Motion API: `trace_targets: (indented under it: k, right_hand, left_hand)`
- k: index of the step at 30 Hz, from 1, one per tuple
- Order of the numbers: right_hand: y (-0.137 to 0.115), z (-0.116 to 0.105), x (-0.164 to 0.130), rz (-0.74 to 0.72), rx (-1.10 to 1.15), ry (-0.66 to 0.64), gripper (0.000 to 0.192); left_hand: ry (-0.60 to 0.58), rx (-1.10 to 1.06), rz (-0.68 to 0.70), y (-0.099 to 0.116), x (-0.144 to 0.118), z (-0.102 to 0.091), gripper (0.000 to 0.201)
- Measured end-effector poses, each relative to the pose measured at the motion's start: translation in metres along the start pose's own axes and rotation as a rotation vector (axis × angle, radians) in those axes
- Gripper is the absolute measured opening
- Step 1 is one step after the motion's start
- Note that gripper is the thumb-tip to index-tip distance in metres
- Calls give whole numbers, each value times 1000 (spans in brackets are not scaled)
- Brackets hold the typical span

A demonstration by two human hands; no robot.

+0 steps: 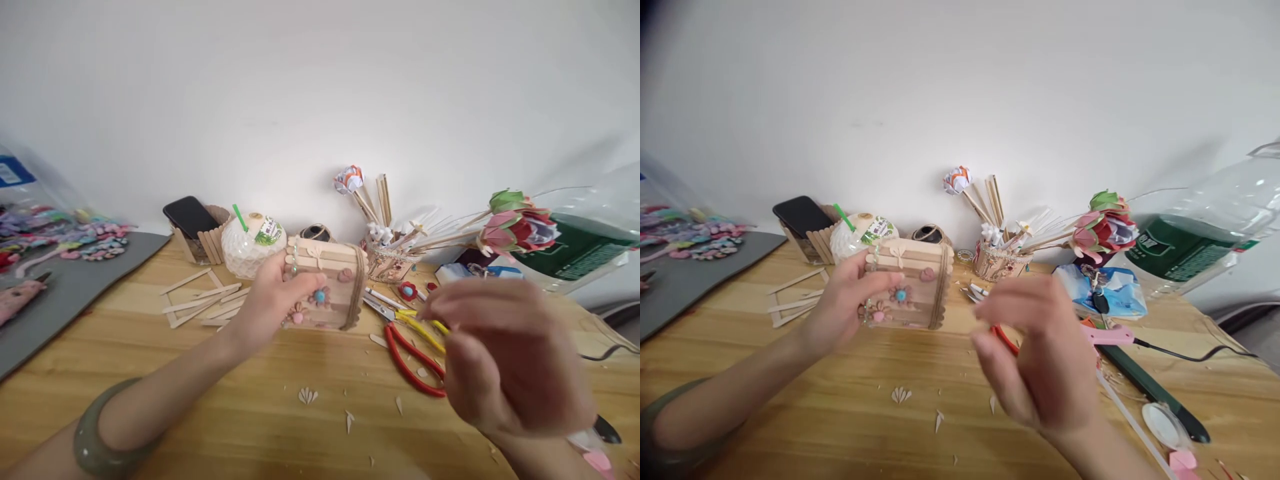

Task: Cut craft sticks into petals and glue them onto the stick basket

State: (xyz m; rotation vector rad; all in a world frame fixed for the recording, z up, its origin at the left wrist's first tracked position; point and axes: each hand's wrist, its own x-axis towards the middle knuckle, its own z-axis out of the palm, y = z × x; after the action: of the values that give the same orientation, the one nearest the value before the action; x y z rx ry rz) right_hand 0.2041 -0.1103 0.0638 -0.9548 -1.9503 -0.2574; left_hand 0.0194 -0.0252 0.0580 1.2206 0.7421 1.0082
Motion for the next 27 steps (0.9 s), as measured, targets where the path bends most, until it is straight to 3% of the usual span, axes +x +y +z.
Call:
trace_targets:
  k: [2, 3, 6, 9, 22, 27]
  right_hand:
    - [-5, 8, -15, -43, 52, -154, 9]
    - [-8, 15, -22, -14, 78, -290, 9]
    - [-13, 39, -40, 236, 120, -616, 18]
    - [-13, 56, -51, 361, 189, -741, 18]
    - [-13, 68, -56, 484, 310, -726, 20]
    - [-16, 48, -40, 565, 320, -606, 13]
  left_hand:
    - [42, -14, 55, 2, 3, -2, 15]
    - [60, -25, 80, 3, 4, -3, 14]
    - [102, -46, 120, 6, 5, -5, 9]
    - [115, -37, 139, 8, 4, -5, 9]
    - [139, 7, 128, 4, 6, -7, 9]
    - [102, 21, 106, -3, 5, -5, 12]
